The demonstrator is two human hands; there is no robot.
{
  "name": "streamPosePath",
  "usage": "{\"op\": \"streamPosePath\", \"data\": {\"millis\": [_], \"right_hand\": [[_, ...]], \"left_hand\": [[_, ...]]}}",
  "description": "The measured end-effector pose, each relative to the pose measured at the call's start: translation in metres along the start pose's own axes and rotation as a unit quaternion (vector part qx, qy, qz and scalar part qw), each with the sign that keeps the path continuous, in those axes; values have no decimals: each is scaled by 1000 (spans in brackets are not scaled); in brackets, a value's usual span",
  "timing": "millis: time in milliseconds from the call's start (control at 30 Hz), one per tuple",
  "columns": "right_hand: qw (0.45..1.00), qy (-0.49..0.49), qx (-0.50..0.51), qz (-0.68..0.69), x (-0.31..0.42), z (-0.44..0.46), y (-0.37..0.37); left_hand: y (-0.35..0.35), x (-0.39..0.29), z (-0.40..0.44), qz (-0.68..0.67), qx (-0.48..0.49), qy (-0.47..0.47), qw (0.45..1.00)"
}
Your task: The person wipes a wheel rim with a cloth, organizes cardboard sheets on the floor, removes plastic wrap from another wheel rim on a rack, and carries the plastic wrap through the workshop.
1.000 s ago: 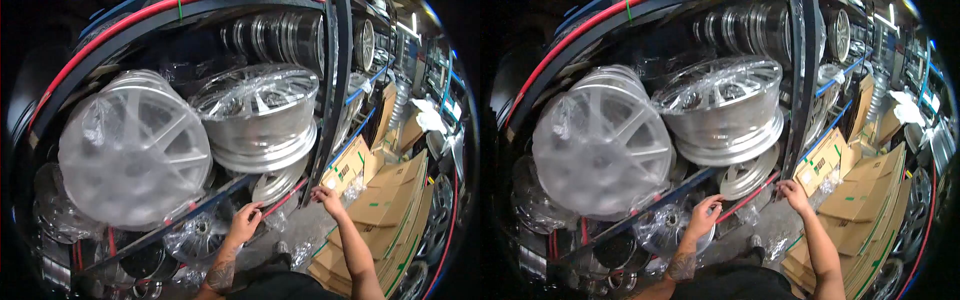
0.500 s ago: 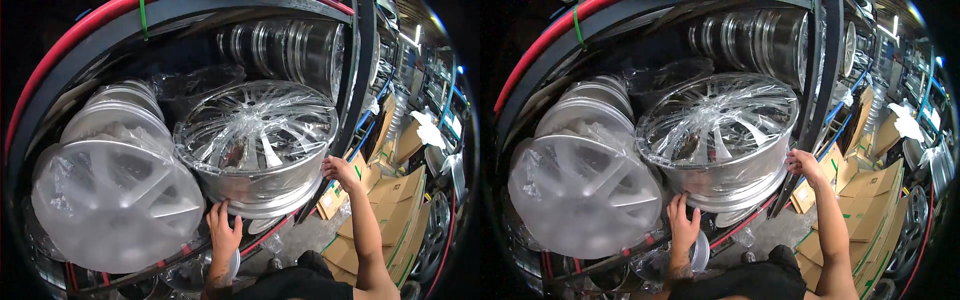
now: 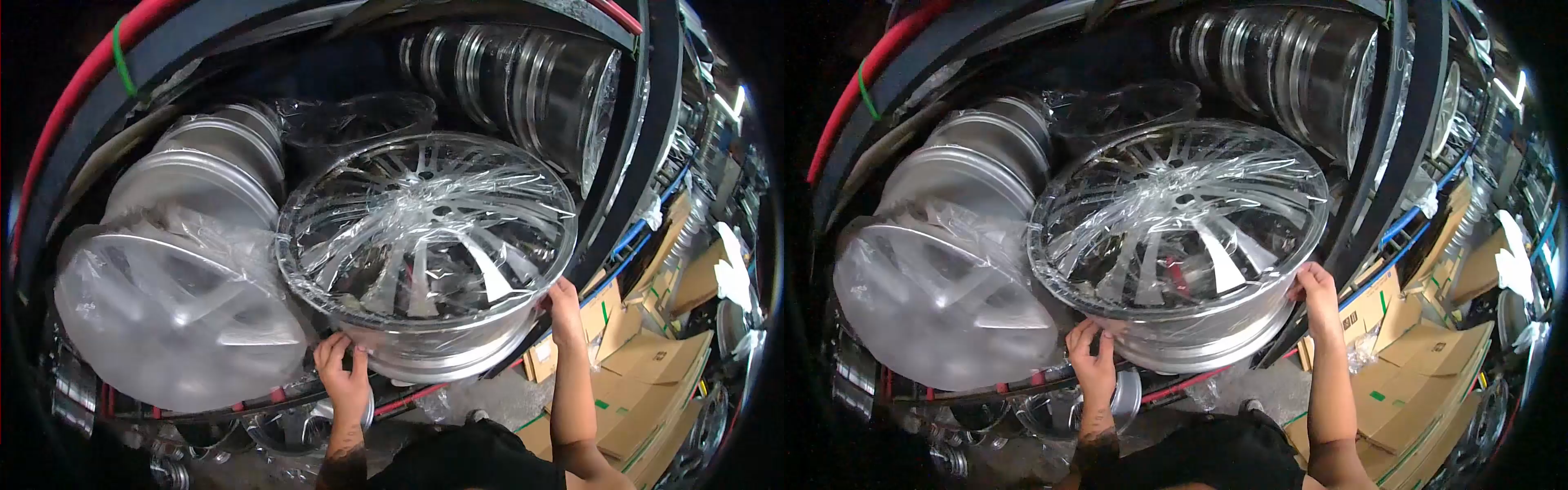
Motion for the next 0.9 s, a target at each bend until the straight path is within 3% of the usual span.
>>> {"op": "streamPosePath", "data": {"millis": [67, 200, 300, 467, 700, 833, 900], "right_hand": [[1000, -3, 18, 2, 2, 2, 0], [998, 11, 58, 3, 0, 8, 4], [996, -8, 84, 33, -5, 12, 7], [996, 16, 73, 56, 8, 9, 5], [965, 11, 87, 249, 3, 6, 5], [969, 51, 90, 223, 5, 4, 10], [949, 12, 133, 287, 11, 3, 2]], "left_hand": [[-3, 7, -4, -21, -28, 27, 999], [-17, 35, -20, -230, -91, 144, 958], [-21, 28, -23, -301, -95, 168, 934], [-30, 6, -32, -315, -128, 218, 915], [-42, -1, -44, -422, -115, 231, 869], [-37, -6, -41, -440, -105, 226, 863], [-30, -16, -42, -430, -119, 237, 863]]}}
Point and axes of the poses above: each hand's wrist, its own z-axis towards the middle knuckle, its own y-axis out of the back of the hand, x = y × z, the point moved 8 cm from there along z, towards the middle knuckle, and after that the axes turned 12 degrees about x, right-handed, at the moved point
